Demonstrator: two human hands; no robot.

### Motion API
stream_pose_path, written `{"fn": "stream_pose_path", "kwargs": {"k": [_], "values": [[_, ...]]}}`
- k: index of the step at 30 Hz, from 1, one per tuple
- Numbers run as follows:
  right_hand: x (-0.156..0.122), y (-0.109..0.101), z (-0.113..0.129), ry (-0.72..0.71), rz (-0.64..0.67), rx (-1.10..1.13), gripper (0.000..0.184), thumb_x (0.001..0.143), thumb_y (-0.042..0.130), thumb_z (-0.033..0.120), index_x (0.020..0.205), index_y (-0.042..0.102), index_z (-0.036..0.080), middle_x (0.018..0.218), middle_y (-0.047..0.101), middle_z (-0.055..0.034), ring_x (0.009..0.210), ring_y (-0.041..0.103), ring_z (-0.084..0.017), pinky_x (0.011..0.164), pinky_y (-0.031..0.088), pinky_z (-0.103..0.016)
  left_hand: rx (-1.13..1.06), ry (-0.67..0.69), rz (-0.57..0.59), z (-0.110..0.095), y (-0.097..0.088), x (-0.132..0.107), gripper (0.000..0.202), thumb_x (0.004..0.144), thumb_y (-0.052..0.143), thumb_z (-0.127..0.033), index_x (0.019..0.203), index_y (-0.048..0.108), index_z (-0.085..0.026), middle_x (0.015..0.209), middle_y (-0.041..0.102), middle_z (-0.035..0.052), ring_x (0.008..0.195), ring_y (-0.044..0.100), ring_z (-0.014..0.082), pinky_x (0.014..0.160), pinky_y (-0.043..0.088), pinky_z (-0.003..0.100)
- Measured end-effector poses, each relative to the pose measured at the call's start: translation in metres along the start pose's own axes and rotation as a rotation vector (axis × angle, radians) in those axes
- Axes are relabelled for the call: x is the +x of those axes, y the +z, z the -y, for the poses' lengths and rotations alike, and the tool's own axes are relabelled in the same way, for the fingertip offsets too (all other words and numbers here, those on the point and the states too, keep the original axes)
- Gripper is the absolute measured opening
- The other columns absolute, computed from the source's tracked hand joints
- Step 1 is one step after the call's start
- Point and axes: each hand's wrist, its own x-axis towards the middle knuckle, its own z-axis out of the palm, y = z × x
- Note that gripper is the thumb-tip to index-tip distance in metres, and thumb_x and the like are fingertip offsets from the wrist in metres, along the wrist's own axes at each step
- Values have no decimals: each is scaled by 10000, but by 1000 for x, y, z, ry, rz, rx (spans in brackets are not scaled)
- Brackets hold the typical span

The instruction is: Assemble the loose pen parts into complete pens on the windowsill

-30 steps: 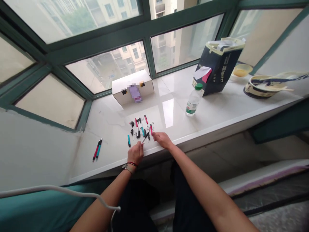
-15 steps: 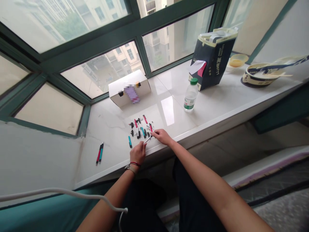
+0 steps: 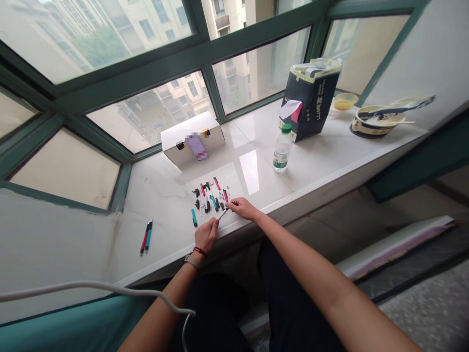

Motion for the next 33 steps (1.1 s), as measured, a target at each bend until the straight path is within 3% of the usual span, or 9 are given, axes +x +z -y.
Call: {"fn": "stream_pose_path", "kwargs": {"k": [7,11,17,21,25,29,33], "values": [[-5,5,1,45,17,178,438,800,594,559,600,511,178,503,404,60,486,318,-81,478,251,-224,-452,-122,20,-20,1,-6,486,972,253,-499,600,394,-220,545,467,-21,558,435,132,560,342,260],[-9,7,-4,54,-11,296,379,808,599,514,656,508,180,510,427,70,483,354,-77,494,295,-214,-684,-153,30,-33,5,-10,496,953,273,-533,583,383,-222,510,444,-26,521,412,125,558,364,259],[-8,9,-8,42,-109,220,370,798,604,476,605,495,180,491,499,47,482,433,-82,531,365,-213,-673,-143,46,-32,10,-11,436,903,390,-567,773,571,-192,492,479,-56,486,444,124,544,347,238],[-11,12,-2,81,-159,197,368,767,633,495,623,509,180,503,533,38,488,460,-85,533,391,-209,-555,-145,-77,-40,16,-21,450,893,417,-564,812,643,-183,525,513,-40,534,485,133,571,340,236],[-23,22,5,109,-189,181,363,760,634,492,630,540,167,534,568,17,507,504,-91,544,419,-213,-553,-205,-179,-57,21,-39,462,903,408,-554,825,673,-183,565,546,-17,575,513,146,593,353,244],[-54,40,21,158,-201,279,361,748,634,508,725,592,150,642,617,-10,557,576,-117,521,433,-217,-803,-252,-106,-70,16,-69,531,875,423,-629,824,656,-154,507,493,-31,509,473,133,552,359,242],[-111,66,56,144,-205,512,409,778,626,531,870,657,134,777,673,-55,661,611,-150,569,466,-240,-1018,-283,-45,-83,4,-122,569,847,455,-676,838,642,-138,508,465,-35,497,443,116,529,347,233]]}}
